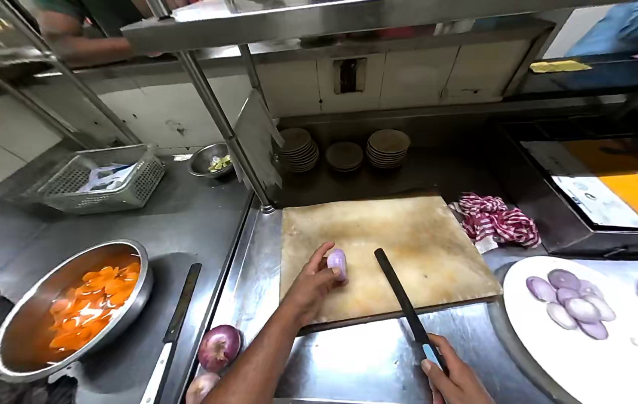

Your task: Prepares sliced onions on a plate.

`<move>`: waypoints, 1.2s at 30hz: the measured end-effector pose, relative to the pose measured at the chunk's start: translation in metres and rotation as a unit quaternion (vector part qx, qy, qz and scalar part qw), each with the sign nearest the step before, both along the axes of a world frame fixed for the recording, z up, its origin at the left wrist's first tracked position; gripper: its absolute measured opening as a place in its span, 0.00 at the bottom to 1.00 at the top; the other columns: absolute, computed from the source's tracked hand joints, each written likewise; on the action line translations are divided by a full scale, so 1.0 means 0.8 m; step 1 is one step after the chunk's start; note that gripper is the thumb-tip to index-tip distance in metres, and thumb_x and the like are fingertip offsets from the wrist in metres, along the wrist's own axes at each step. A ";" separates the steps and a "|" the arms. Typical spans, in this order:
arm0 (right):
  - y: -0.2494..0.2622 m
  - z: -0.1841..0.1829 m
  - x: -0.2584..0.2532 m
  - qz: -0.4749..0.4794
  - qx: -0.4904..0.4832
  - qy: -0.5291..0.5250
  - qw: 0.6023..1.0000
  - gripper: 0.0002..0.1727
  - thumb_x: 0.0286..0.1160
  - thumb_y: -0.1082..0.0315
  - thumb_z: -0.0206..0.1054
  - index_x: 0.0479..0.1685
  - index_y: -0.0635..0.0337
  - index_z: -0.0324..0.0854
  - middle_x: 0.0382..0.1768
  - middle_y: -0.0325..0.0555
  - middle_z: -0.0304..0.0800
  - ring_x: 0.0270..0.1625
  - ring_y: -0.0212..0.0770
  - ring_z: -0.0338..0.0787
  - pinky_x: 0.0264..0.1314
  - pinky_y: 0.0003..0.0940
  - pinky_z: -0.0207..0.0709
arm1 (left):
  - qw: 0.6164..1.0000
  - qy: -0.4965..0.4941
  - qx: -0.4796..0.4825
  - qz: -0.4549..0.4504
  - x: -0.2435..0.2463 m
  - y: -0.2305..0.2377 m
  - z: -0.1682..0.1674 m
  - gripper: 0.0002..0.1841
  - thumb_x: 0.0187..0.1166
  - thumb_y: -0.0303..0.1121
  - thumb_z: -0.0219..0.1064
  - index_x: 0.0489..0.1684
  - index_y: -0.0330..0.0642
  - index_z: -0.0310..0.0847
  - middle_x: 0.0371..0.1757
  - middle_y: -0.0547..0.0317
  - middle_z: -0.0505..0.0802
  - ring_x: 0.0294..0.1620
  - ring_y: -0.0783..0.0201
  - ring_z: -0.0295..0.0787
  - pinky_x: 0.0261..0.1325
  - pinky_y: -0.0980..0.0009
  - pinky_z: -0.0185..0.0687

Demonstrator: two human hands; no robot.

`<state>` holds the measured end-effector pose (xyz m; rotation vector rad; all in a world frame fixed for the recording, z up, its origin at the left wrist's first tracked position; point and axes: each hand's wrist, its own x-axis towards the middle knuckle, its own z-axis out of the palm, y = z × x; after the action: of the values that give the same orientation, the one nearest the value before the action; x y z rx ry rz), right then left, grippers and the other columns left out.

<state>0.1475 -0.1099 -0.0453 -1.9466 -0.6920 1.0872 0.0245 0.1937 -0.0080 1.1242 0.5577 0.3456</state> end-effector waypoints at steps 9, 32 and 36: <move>0.019 0.022 -0.013 -0.026 -0.022 -0.060 0.998 0.29 0.85 0.59 0.60 0.82 0.58 0.64 0.29 0.51 0.89 0.24 0.47 0.90 0.32 0.49 0.88 | 0.906 0.008 0.420 -0.046 0.041 -0.011 -0.053 0.29 0.72 0.35 0.77 0.75 0.42 0.80 0.74 0.52 0.84 0.74 0.63 0.81 0.76 0.63 0.80; 0.029 0.065 -0.011 0.062 -0.073 -0.141 0.985 0.25 0.86 0.57 0.61 0.74 0.66 0.71 0.33 0.59 0.90 0.31 0.59 0.92 0.38 0.60 0.85 | 0.852 0.006 0.524 0.006 0.048 -0.021 -0.063 0.25 0.72 0.45 0.78 0.70 0.55 0.87 0.64 0.57 0.87 0.62 0.68 0.86 0.63 0.68 0.87; 0.033 0.076 -0.008 0.091 -0.102 -0.137 0.981 0.25 0.87 0.57 0.60 0.70 0.69 0.71 0.31 0.61 0.89 0.32 0.62 0.91 0.39 0.60 0.84 | 0.848 0.015 0.529 0.006 0.048 -0.023 -0.062 0.24 0.73 0.46 0.78 0.69 0.55 0.88 0.64 0.56 0.87 0.62 0.68 0.86 0.63 0.68 0.87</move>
<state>0.1409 -0.0832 0.0153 -2.2729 -0.9544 1.0415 0.0628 0.1752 -0.0574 2.1972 0.3816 0.6865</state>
